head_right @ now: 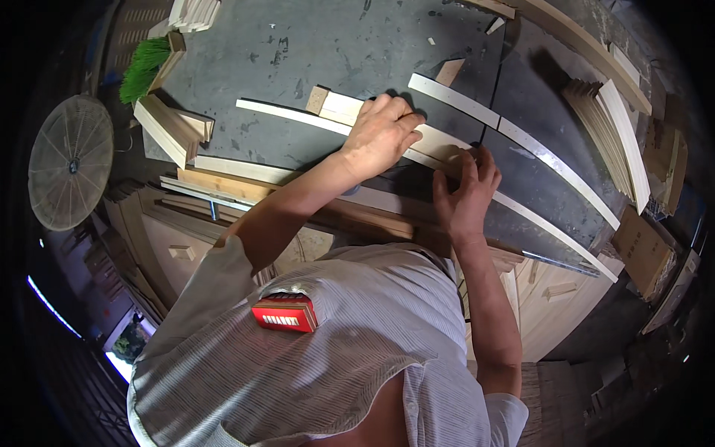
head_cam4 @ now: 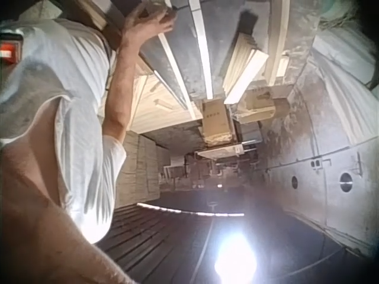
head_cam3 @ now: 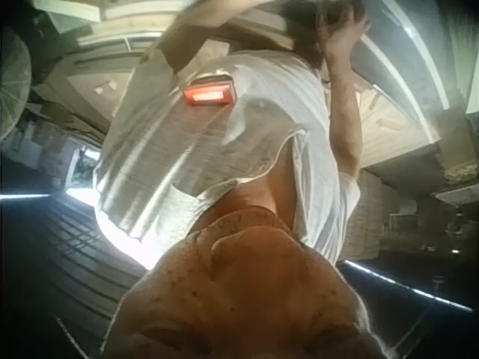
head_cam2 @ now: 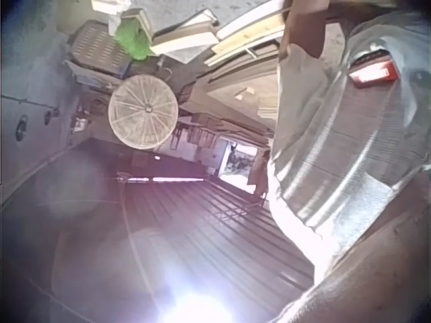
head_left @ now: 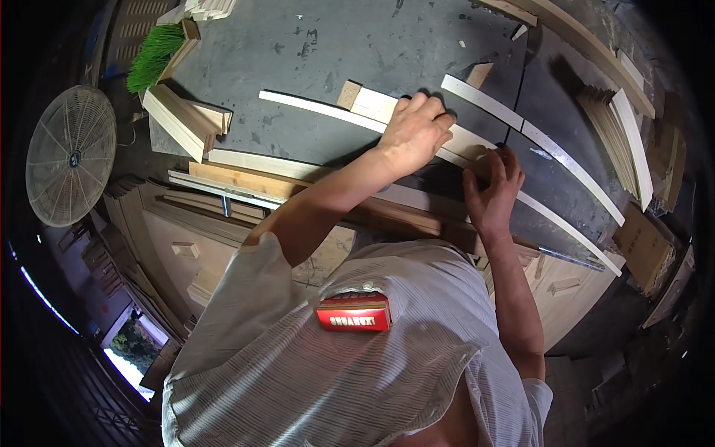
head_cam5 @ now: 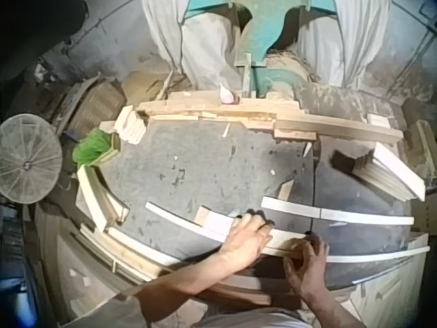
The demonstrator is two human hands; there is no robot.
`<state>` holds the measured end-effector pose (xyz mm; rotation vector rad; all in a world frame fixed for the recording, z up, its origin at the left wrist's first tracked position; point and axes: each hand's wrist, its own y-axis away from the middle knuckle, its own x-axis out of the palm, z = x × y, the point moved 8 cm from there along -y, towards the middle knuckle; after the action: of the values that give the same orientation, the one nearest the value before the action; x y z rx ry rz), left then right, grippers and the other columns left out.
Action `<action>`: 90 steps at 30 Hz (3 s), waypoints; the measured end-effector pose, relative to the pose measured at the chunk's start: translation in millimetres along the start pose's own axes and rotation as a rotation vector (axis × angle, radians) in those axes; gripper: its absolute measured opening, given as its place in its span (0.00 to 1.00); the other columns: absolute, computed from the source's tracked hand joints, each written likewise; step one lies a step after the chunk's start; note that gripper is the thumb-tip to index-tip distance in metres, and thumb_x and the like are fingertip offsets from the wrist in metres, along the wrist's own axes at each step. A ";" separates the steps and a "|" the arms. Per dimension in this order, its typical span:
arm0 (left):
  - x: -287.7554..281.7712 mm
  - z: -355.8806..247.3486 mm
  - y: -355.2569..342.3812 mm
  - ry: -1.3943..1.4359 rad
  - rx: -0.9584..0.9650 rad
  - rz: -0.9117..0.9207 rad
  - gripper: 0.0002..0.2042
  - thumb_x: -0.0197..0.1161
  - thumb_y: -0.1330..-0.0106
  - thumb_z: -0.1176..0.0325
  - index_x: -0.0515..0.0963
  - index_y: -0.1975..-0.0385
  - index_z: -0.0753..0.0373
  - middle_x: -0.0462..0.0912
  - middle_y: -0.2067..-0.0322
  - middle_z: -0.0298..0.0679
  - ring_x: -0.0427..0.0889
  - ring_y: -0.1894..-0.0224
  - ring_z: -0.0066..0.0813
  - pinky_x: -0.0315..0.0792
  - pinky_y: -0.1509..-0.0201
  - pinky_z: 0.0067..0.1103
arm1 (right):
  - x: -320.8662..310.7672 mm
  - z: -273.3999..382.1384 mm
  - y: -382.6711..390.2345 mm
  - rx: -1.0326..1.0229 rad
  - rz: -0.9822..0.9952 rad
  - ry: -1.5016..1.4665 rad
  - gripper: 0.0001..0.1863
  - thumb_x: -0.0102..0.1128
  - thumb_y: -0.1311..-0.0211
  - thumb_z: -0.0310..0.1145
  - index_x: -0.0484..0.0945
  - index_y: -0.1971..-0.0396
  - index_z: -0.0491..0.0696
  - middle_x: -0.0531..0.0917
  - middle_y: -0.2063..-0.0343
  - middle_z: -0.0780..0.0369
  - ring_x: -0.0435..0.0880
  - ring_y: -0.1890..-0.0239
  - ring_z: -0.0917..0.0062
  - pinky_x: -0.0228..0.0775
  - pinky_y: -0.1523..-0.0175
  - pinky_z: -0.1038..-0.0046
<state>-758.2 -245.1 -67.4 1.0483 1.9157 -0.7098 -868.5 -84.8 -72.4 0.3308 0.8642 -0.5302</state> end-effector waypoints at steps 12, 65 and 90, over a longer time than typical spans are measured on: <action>40.9 -54.2 -12.9 -0.014 0.340 0.365 0.28 0.72 0.43 0.64 0.79 0.39 0.57 0.77 0.39 0.37 0.73 0.35 0.38 0.66 0.33 0.40 | 12.6 4.6 7.4 -0.034 -0.177 0.059 0.34 0.66 0.54 0.27 0.77 0.39 0.42 0.69 0.32 0.37 0.67 0.33 0.37 0.58 0.27 0.40; 45.5 -92.1 5.7 -0.519 0.430 0.276 0.24 0.70 0.30 0.64 0.81 0.34 0.57 0.78 0.35 0.54 0.78 0.38 0.54 0.75 0.33 0.39 | -60.8 -85.2 134.8 -0.054 -0.593 0.139 0.07 0.65 0.41 0.32 0.87 0.64 0.49 0.85 0.67 0.62 0.82 0.60 0.65 0.73 0.53 0.63; 47.5 -83.9 4.3 -0.518 0.398 0.247 0.22 0.65 0.26 0.60 0.82 0.34 0.51 0.77 0.32 0.51 0.76 0.33 0.51 0.72 0.28 0.38 | -55.2 -89.1 133.0 -0.030 -0.587 0.140 0.06 0.65 0.40 0.33 0.87 0.65 0.51 0.86 0.65 0.63 0.82 0.55 0.66 0.72 0.46 0.63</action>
<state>-802.2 -159.2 -66.2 1.1725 1.2061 -1.1197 -878.9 84.3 -74.9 0.0798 1.1077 -1.0451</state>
